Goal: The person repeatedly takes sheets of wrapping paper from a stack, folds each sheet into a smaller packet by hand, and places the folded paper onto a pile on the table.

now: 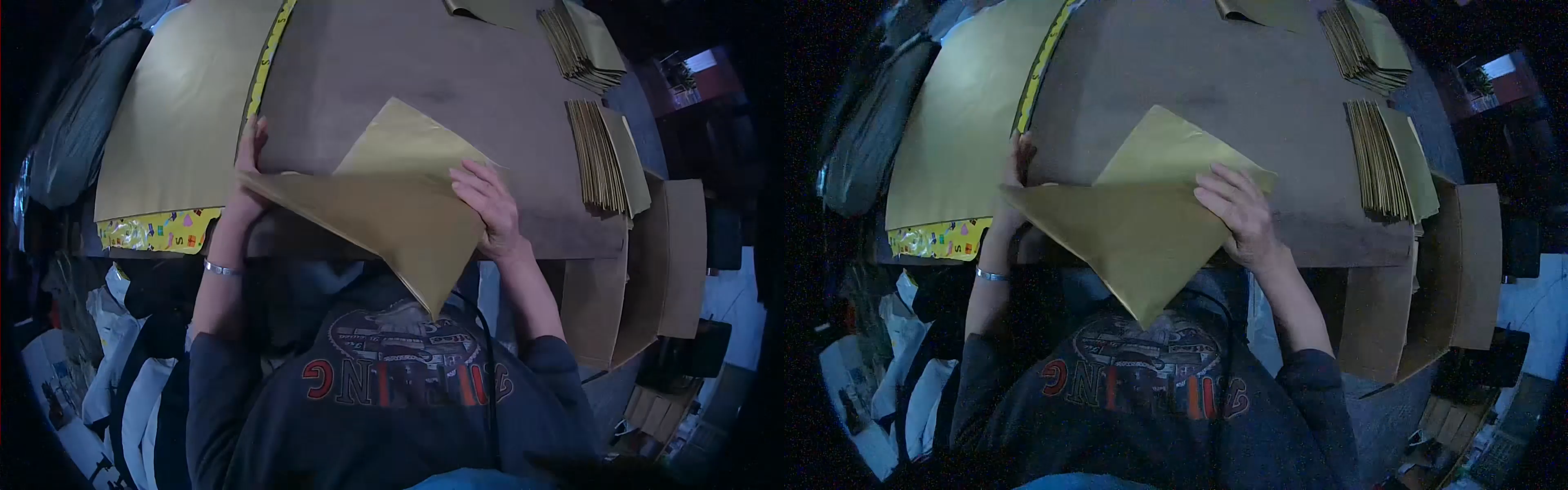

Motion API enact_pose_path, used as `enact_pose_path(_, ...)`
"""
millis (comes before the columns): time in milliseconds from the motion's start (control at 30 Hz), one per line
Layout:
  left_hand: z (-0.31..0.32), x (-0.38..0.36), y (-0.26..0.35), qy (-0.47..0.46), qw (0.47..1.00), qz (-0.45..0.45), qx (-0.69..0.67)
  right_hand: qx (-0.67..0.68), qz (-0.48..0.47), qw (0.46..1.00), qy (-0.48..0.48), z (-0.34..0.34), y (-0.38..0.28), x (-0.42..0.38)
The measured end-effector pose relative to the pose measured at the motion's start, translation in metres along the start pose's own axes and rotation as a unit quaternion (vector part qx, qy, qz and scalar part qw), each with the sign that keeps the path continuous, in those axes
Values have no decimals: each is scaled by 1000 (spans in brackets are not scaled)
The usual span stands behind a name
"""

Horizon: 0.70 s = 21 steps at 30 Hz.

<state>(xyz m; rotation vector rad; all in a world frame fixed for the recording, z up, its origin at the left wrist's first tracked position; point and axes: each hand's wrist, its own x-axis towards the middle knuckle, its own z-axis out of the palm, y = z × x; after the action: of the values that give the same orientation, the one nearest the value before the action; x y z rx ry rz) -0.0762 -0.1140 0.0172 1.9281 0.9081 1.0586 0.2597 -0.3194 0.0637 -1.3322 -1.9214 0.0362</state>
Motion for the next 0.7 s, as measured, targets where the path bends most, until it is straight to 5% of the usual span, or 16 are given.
enact_pose_path(133,16,-4,39,-188,980,-33,-62,29,-14,999,-24,-6,1,-7)
enact_pose_path(200,20,1,61,-320,947,-14,29,8,-34,998,-54,-4,7,-12)
enact_pose_path(233,26,-3,73,-327,943,-15,63,-1,-31,998,-61,-6,7,-12)
enact_pose_path(300,33,-6,52,-335,912,150,185,6,-21,998,-56,-10,10,-15)
enact_pose_path(333,29,-12,49,-319,904,164,232,16,-11,998,-53,-11,12,-18)
enact_pose_path(567,8,-61,61,-334,908,34,248,49,-7,999,7,-15,26,-32)
enact_pose_path(633,23,-73,36,-332,906,42,260,86,9,996,38,-13,28,-31)
enact_pose_path(700,42,-67,23,-241,957,89,133,94,14,995,35,-11,28,-31)
